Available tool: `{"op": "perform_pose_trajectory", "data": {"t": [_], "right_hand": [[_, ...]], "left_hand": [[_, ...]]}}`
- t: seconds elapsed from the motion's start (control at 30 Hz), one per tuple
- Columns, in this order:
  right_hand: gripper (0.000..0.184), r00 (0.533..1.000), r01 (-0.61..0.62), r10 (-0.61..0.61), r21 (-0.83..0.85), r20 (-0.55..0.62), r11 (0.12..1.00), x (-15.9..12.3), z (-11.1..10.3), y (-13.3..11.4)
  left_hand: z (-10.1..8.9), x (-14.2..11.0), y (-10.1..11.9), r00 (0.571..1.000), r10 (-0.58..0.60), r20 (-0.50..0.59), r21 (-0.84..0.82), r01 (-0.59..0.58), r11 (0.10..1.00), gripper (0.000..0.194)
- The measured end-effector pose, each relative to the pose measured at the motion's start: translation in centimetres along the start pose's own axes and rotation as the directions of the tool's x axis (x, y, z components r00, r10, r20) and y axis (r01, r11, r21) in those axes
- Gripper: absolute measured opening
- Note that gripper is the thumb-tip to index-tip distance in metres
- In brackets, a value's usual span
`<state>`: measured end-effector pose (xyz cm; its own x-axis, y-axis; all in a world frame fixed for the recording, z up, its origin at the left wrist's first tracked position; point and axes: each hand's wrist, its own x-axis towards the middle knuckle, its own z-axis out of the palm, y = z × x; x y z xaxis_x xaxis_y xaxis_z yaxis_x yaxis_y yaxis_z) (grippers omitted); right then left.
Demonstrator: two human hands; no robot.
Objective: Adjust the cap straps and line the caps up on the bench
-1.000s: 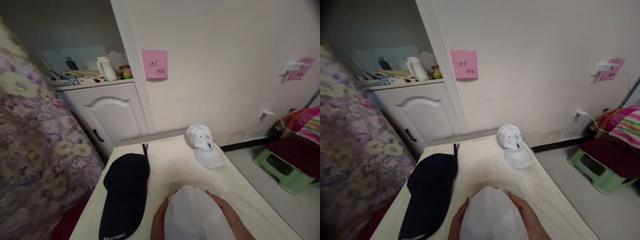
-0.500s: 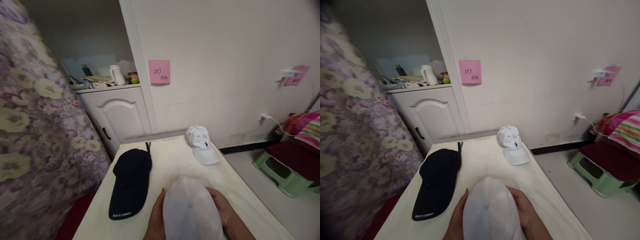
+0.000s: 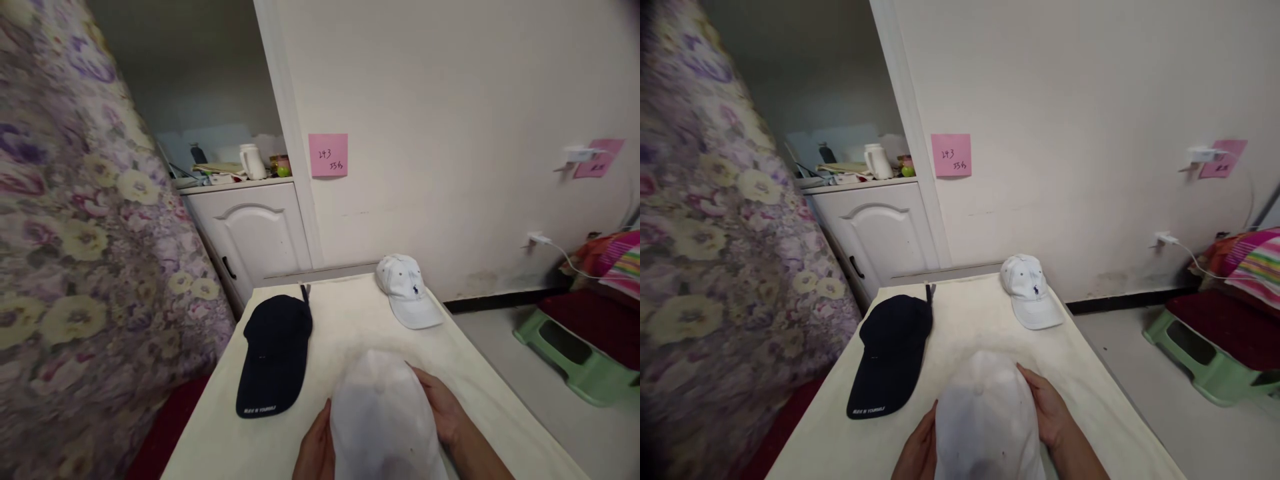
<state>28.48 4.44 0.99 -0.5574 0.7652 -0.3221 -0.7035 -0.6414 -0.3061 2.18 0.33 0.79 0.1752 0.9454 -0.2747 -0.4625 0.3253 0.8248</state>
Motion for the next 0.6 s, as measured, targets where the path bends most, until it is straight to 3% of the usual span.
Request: {"op": "perform_pose_trajectory", "data": {"t": [0.07, 0.13, 0.37, 0.6], "right_hand": [[0.041, 1.000, 0.024, -0.024, 0.005, -0.003, 1.000, -0.5, -0.1, 0.3], [0.040, 0.998, 0.065, -0.064, 0.010, -0.009, 0.998, -1.2, -0.4, 0.8], [0.029, 0.982, 0.190, -0.189, 0.023, -0.023, 0.982, -3.3, -2.1, 2.9], [0.021, 0.978, 0.209, -0.209, 0.021, -0.001, 0.978, -3.2, -1.7, 3.5]], "left_hand": [[-0.4, -0.4, 0.0, 0.994, 0.105, -0.031, 0.187, -0.097, 0.978, 0.043], [-0.8, -0.7, -0.2, 0.986, 0.164, -0.010, 0.263, -0.155, 0.952, 0.055], [-0.4, -1.2, 0.6, 0.974, 0.211, 0.078, 0.443, -0.224, 0.868, 0.063], [1.2, -1.8, 1.9, 0.960, 0.238, 0.148, 0.536, -0.280, 0.796, 0.060]]}}
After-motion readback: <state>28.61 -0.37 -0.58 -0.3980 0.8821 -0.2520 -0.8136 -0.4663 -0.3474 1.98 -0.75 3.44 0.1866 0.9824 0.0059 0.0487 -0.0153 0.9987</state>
